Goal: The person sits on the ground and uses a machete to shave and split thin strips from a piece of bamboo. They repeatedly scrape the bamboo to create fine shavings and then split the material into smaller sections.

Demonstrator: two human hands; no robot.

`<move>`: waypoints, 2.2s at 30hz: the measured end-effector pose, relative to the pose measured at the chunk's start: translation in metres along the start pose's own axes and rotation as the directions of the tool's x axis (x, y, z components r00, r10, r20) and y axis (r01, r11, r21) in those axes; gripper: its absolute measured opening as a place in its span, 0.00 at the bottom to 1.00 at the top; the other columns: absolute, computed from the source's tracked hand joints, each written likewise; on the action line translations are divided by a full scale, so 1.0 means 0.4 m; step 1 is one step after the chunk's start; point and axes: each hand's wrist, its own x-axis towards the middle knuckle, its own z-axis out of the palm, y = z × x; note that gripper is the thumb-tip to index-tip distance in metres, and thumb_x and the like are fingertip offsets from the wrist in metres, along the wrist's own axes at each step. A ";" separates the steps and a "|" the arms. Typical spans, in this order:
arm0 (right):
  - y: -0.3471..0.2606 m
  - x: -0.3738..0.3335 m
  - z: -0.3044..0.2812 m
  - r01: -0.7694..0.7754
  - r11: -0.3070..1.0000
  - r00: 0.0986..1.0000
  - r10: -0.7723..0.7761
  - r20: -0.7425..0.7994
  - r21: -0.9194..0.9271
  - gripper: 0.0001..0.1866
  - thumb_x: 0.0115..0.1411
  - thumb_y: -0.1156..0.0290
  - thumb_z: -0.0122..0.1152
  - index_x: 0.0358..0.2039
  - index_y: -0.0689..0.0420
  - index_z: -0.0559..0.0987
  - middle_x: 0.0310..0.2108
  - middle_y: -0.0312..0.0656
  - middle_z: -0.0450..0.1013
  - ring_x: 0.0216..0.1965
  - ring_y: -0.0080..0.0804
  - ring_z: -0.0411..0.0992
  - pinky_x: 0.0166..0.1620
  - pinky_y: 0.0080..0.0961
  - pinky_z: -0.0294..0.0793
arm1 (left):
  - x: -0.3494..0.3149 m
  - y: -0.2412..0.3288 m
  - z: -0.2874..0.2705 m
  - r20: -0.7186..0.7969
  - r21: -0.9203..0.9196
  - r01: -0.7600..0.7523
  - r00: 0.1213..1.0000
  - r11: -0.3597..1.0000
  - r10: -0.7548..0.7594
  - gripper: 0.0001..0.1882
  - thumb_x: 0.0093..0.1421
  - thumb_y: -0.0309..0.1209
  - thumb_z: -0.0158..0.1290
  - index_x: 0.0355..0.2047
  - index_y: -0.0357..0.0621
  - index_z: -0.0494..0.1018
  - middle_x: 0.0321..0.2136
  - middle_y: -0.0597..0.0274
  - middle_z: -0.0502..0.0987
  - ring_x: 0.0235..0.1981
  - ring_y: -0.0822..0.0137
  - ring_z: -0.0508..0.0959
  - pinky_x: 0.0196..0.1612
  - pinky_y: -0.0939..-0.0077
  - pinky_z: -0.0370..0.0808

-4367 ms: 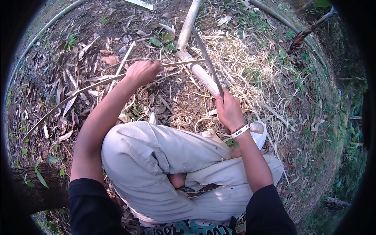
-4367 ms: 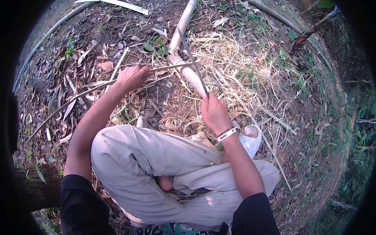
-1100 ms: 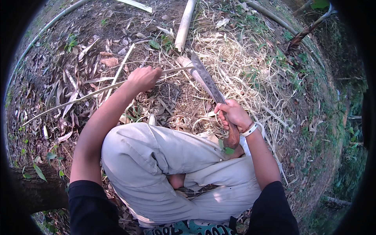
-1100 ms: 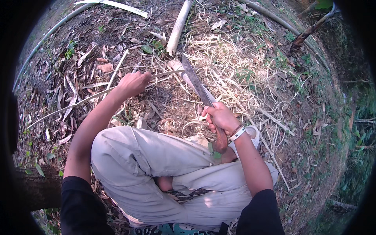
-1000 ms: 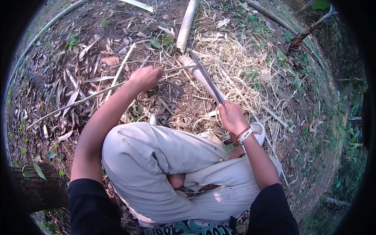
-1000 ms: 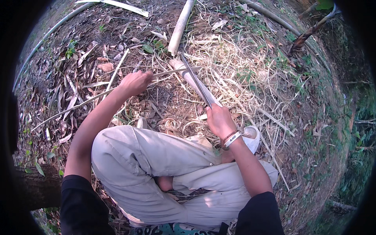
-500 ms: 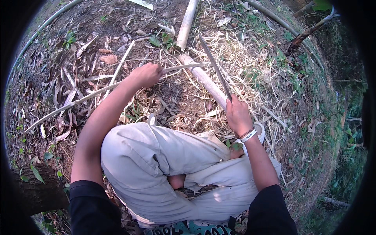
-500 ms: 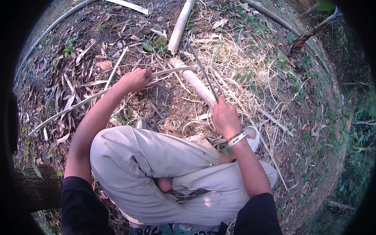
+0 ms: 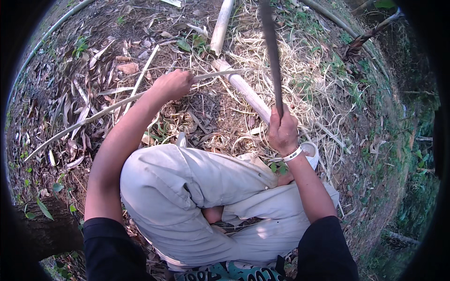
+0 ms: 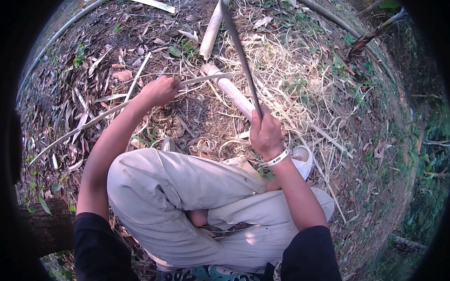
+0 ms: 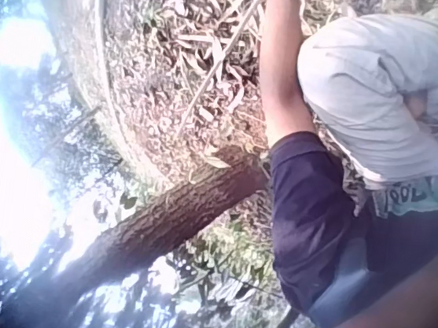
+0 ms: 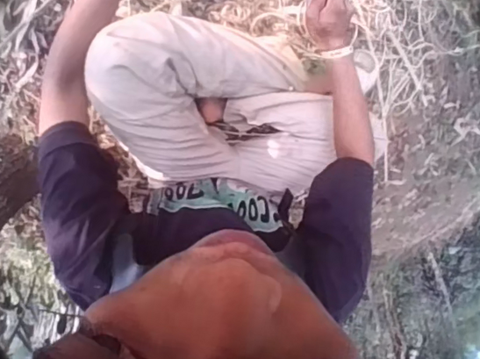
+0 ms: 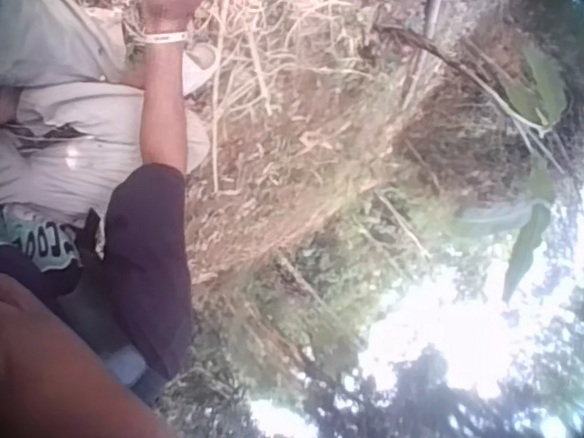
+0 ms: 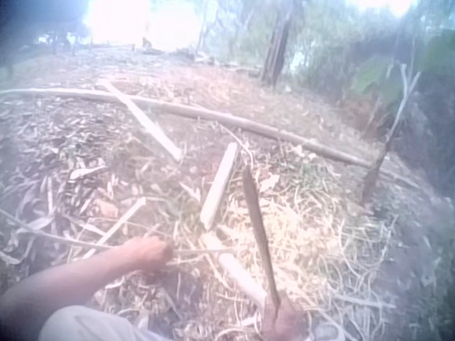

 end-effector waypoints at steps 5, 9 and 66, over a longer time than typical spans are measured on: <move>0.002 -0.016 0.034 -0.253 0.940 0.902 0.315 0.296 -0.230 0.17 0.66 0.63 0.50 0.33 0.67 0.76 0.24 0.61 0.75 0.31 0.61 0.75 0.38 0.49 0.74 | -0.003 0.010 0.004 0.032 0.019 -0.018 0.999 1.000 0.018 0.24 0.70 0.48 0.42 0.37 0.40 0.77 0.26 0.42 0.79 0.32 0.41 0.80 0.36 0.49 0.77; 0.032 0.006 -0.004 -0.693 0.675 0.679 0.494 0.544 0.253 0.17 0.68 0.60 0.52 0.27 0.60 0.73 0.14 0.33 0.66 0.12 0.18 0.63 0.15 0.21 0.62 | -0.019 -0.002 0.015 -0.019 0.076 -0.015 1.000 0.997 0.017 0.21 0.71 0.45 0.40 0.40 0.41 0.76 0.28 0.44 0.80 0.31 0.47 0.82 0.37 0.51 0.78; 0.098 -0.016 0.034 -0.625 0.781 0.649 0.509 0.566 0.014 0.19 0.68 0.58 0.49 0.29 0.63 0.73 0.21 0.50 0.73 0.22 0.45 0.73 0.27 0.40 0.74 | -0.015 0.017 0.080 -0.128 0.049 -0.037 0.991 0.998 0.043 0.21 0.71 0.47 0.40 0.40 0.44 0.76 0.21 0.44 0.78 0.25 0.44 0.80 0.28 0.50 0.78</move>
